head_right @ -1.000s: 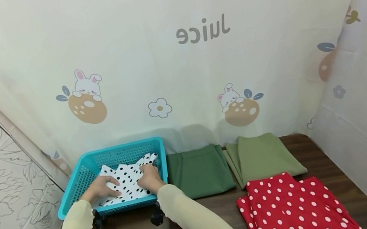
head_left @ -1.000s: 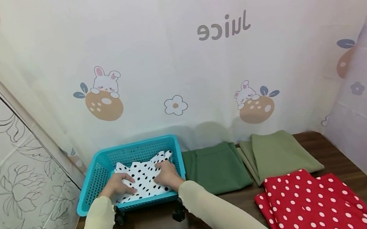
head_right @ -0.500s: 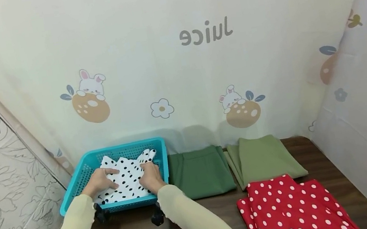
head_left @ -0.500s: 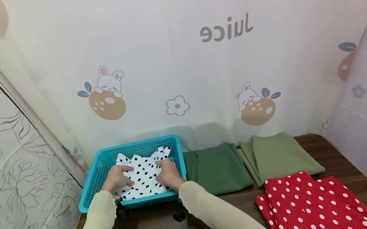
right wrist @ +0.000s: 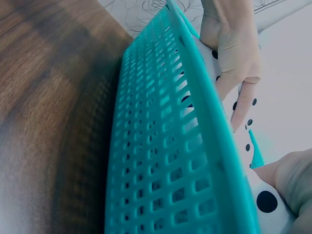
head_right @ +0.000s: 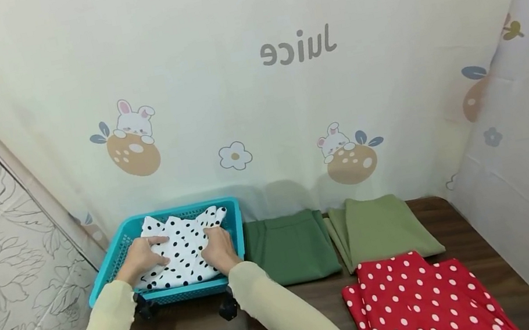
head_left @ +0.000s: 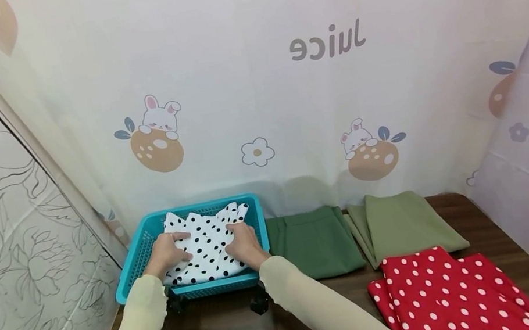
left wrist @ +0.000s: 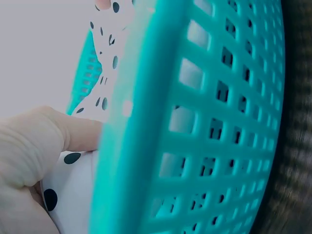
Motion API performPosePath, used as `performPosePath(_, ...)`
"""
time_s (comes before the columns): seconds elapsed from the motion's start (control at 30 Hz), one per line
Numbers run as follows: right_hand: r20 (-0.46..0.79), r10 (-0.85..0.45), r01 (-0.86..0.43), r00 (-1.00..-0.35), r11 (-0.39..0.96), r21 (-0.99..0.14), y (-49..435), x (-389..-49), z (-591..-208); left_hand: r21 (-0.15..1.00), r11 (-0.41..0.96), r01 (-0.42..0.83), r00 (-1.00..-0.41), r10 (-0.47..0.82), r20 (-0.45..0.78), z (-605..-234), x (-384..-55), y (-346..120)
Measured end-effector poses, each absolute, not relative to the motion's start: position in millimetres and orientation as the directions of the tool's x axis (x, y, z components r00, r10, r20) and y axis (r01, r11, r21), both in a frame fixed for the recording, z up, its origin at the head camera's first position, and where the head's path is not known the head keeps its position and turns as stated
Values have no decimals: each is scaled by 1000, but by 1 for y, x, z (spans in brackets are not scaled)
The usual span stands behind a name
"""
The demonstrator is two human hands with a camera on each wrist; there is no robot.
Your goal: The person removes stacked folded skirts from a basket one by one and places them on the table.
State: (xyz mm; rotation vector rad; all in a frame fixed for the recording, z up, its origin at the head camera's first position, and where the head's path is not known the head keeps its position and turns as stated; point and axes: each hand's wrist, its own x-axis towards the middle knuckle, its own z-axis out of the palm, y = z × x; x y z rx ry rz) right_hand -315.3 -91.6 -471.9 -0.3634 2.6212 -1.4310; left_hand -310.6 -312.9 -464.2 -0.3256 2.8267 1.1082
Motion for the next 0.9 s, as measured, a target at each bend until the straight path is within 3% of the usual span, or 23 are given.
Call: performPosePath(0.9, 19, -280, -157, -960, 481, -863, -50, -309, -447, 708, 694, -134, -984, -180, -9, -433, -286, -285)
